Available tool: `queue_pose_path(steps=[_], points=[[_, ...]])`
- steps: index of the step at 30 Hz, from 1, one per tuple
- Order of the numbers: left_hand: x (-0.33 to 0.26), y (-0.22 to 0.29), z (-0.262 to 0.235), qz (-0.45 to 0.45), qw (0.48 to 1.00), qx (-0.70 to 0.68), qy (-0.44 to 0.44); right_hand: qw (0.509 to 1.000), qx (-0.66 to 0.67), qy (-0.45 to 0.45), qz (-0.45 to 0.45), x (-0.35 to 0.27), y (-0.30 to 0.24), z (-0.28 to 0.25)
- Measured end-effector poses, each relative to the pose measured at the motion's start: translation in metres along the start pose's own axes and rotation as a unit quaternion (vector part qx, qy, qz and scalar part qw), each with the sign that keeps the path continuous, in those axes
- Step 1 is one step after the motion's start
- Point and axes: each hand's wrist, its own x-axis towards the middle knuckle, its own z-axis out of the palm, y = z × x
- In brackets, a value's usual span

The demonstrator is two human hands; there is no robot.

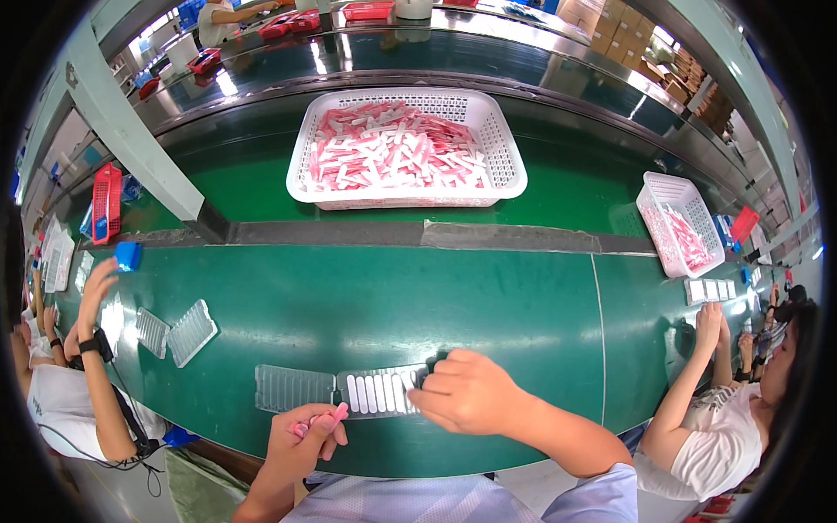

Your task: The person places small white components and pink caps into plastic trays by hand, one by one, on a factory assembly line.

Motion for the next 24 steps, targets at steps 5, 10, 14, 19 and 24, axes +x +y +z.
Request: queue_pose_path(steps=[5,10,14,19,24], points=[[0.001,0.001,0.001,-0.015,0.999,-0.032,-0.003,0.994,0.085,-0.03,0.057,-0.01,-0.002,0.014],[0.004,0.002,0.006,-0.011,1.0,-0.013,0.0,0.89,0.331,0.054,0.308,0.0,0.001,0.009],[0.005,0.003,0.009,-0.006,1.0,-0.019,-0.008,0.835,0.403,-0.144,0.345,0.014,0.019,-0.006],[0.004,0.004,0.009,-0.03,0.999,-0.041,-0.019,0.941,0.17,-0.147,0.254,0.027,0.012,0.01],[0.002,0.006,0.01,-0.044,0.998,-0.034,-0.009,0.933,0.185,-0.193,0.241,0.033,0.018,0.001]])
